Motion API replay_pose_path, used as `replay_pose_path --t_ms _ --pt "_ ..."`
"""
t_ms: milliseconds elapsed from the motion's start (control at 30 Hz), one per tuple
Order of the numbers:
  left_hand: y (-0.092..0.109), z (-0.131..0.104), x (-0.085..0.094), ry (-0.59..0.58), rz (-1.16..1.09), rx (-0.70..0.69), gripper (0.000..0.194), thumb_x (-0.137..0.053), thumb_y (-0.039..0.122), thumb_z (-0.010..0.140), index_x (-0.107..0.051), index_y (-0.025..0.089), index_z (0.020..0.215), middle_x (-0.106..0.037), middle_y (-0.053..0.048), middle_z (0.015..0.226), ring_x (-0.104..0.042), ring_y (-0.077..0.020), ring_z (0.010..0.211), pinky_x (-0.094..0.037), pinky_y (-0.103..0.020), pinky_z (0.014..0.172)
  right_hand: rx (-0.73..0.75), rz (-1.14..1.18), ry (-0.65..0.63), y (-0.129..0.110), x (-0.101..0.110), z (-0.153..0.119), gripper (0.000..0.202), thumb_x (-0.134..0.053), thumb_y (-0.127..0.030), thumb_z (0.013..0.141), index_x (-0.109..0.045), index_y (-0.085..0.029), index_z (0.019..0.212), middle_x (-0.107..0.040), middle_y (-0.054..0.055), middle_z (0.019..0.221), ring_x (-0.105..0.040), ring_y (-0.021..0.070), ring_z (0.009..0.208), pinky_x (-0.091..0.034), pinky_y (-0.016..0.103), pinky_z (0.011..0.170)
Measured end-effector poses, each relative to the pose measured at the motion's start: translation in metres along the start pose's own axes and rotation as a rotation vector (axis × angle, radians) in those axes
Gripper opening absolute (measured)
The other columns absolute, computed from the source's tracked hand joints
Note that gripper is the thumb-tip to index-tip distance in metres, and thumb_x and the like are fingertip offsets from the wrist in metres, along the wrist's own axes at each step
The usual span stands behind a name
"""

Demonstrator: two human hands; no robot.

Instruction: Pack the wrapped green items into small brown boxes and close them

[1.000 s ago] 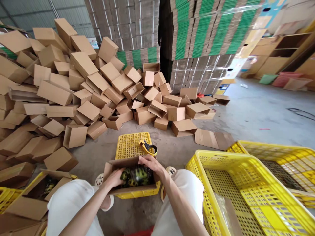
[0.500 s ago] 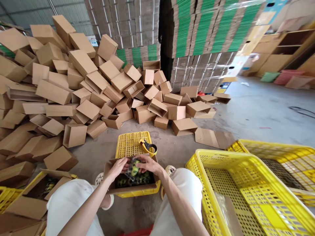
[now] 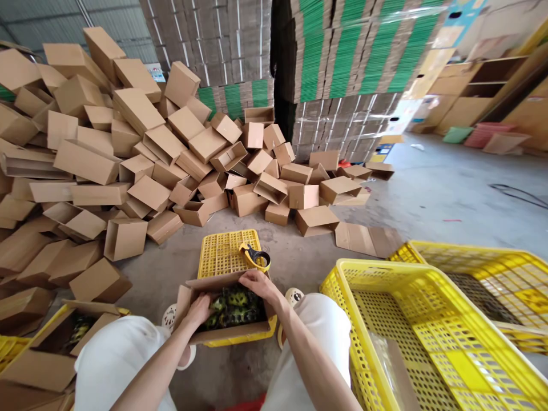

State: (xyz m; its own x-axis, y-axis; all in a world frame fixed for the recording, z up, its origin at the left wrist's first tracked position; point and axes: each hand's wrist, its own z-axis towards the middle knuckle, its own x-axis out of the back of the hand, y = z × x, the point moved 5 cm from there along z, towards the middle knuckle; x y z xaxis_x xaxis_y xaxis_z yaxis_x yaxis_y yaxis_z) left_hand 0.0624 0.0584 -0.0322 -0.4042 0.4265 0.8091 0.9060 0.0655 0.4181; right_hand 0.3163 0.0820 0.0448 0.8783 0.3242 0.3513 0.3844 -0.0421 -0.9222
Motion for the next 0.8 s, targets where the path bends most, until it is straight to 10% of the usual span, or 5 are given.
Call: replay_pose_path --t_ms 533,800 --pt "0.019 -0.027 0.054 0.244 0.032 -0.199 0.024 -0.04 0.023 0.105 -0.062 0.025 0.093 -0.074 -0.011 0.108 -0.073 -0.0248 0.105 -0.053 -0.034 0.099 0.03 0.001 -0.066 0.001 -0.003 -0.003 0.027 -0.071 -0.041 0.09 -0.083 -0.021 0.103 -0.081 0.005 0.099 -0.075 0.0237 0.096 -0.059 0.035 0.091" --pt "0.048 -0.058 0.072 0.162 -0.463 -0.214 0.028 -0.049 0.052 0.099 -0.061 0.027 0.094 -0.073 -0.006 0.1 -0.073 -0.0237 0.088 -0.063 -0.031 0.07 0.188 -0.167 -0.278 -0.024 -0.032 -0.014 0.101 -0.098 -0.054 0.062 -0.062 -0.024 0.152 -0.063 0.012 0.155 -0.053 0.0403 0.146 -0.041 0.051 0.125"
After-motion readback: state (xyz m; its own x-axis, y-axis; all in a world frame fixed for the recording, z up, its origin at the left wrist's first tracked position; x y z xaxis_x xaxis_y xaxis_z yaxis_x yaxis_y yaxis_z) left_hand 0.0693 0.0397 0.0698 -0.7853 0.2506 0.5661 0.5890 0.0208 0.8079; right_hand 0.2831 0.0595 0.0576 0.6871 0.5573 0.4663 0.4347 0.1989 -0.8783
